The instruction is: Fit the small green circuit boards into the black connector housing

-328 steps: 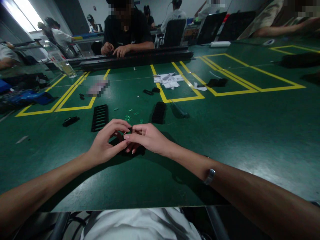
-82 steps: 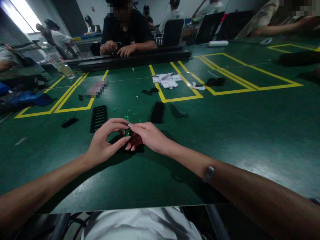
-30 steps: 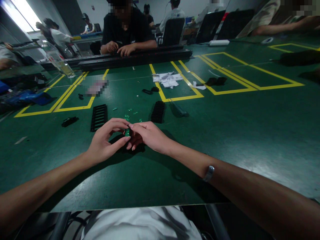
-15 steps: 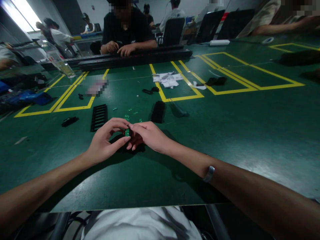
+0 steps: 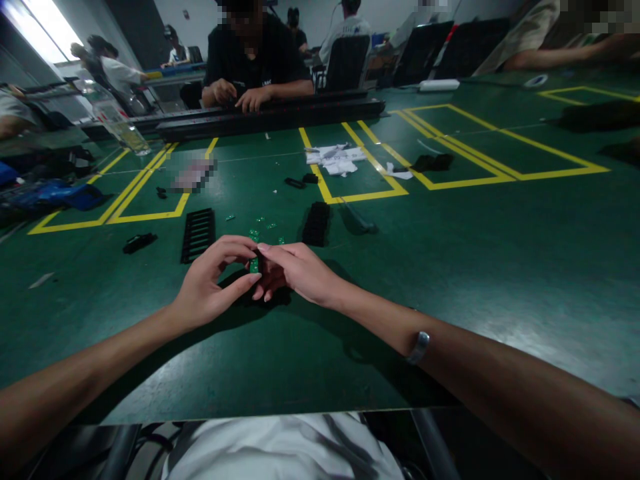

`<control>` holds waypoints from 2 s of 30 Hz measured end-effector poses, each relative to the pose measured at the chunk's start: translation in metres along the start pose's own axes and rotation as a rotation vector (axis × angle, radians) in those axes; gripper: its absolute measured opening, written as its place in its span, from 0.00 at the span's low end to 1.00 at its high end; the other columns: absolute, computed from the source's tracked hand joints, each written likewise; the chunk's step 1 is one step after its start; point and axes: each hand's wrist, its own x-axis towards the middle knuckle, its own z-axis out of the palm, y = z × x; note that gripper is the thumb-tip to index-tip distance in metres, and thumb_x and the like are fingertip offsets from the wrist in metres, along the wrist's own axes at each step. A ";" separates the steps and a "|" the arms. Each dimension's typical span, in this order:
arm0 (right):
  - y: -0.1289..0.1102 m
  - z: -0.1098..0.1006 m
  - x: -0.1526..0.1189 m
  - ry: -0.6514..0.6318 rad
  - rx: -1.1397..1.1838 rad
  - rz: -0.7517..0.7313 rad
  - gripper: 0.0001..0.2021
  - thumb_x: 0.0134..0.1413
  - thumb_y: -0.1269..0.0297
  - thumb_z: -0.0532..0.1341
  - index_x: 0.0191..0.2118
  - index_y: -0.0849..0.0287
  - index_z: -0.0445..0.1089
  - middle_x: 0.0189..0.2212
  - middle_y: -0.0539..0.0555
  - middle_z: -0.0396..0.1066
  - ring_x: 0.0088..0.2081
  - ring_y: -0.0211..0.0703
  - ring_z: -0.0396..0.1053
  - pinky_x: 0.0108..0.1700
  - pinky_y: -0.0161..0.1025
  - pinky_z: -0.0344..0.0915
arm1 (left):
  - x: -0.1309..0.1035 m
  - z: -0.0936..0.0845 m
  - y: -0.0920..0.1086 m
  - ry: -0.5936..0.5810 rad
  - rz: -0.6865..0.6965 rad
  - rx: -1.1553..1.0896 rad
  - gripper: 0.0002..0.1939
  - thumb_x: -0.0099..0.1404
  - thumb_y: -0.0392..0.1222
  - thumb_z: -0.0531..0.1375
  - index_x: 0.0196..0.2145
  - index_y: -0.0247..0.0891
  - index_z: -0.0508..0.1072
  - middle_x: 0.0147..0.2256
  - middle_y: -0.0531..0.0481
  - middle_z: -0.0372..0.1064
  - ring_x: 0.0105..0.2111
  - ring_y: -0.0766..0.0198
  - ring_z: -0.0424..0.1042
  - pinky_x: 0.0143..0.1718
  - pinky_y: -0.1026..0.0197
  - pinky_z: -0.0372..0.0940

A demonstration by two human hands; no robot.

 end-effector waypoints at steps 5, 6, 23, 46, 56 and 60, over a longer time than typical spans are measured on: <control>-0.002 -0.001 -0.003 -0.049 -0.065 -0.042 0.13 0.58 0.57 0.67 0.37 0.65 0.73 0.28 0.56 0.77 0.30 0.43 0.78 0.30 0.35 0.73 | 0.000 -0.001 0.001 -0.016 0.018 0.019 0.13 0.66 0.36 0.64 0.48 0.38 0.71 0.50 0.41 0.70 0.50 0.58 0.71 0.50 0.54 0.69; -0.002 -0.001 -0.003 -0.057 -0.088 -0.047 0.12 0.58 0.59 0.67 0.37 0.65 0.73 0.29 0.56 0.77 0.31 0.43 0.78 0.31 0.35 0.73 | 0.000 -0.001 0.001 -0.016 0.022 0.022 0.13 0.66 0.36 0.64 0.48 0.38 0.71 0.50 0.41 0.69 0.50 0.58 0.70 0.49 0.55 0.69; -0.005 0.005 -0.004 -0.010 -0.232 -0.093 0.14 0.55 0.56 0.69 0.36 0.65 0.73 0.27 0.54 0.76 0.30 0.41 0.77 0.32 0.36 0.74 | 0.001 -0.002 0.001 -0.025 0.088 0.108 0.11 0.67 0.37 0.62 0.47 0.38 0.70 0.49 0.40 0.70 0.51 0.57 0.70 0.51 0.53 0.67; -0.005 0.008 -0.004 0.027 -0.280 -0.093 0.16 0.53 0.55 0.70 0.33 0.64 0.71 0.25 0.52 0.74 0.28 0.40 0.76 0.31 0.36 0.75 | 0.001 -0.003 -0.001 -0.046 0.085 0.089 0.13 0.66 0.34 0.63 0.48 0.35 0.70 0.50 0.41 0.69 0.51 0.59 0.69 0.53 0.56 0.65; -0.003 0.009 -0.005 0.030 -0.302 -0.091 0.15 0.56 0.54 0.67 0.34 0.62 0.70 0.25 0.52 0.75 0.28 0.42 0.76 0.30 0.38 0.74 | 0.000 -0.002 -0.003 -0.055 0.047 0.037 0.14 0.65 0.36 0.63 0.49 0.37 0.70 0.50 0.42 0.69 0.52 0.58 0.69 0.52 0.55 0.66; -0.004 0.011 -0.007 0.022 -0.350 -0.119 0.12 0.59 0.57 0.65 0.34 0.62 0.70 0.26 0.52 0.75 0.28 0.40 0.75 0.31 0.36 0.73 | -0.001 -0.001 -0.005 -0.078 -0.096 -0.093 0.29 0.62 0.41 0.68 0.58 0.39 0.64 0.52 0.42 0.69 0.50 0.58 0.71 0.51 0.56 0.68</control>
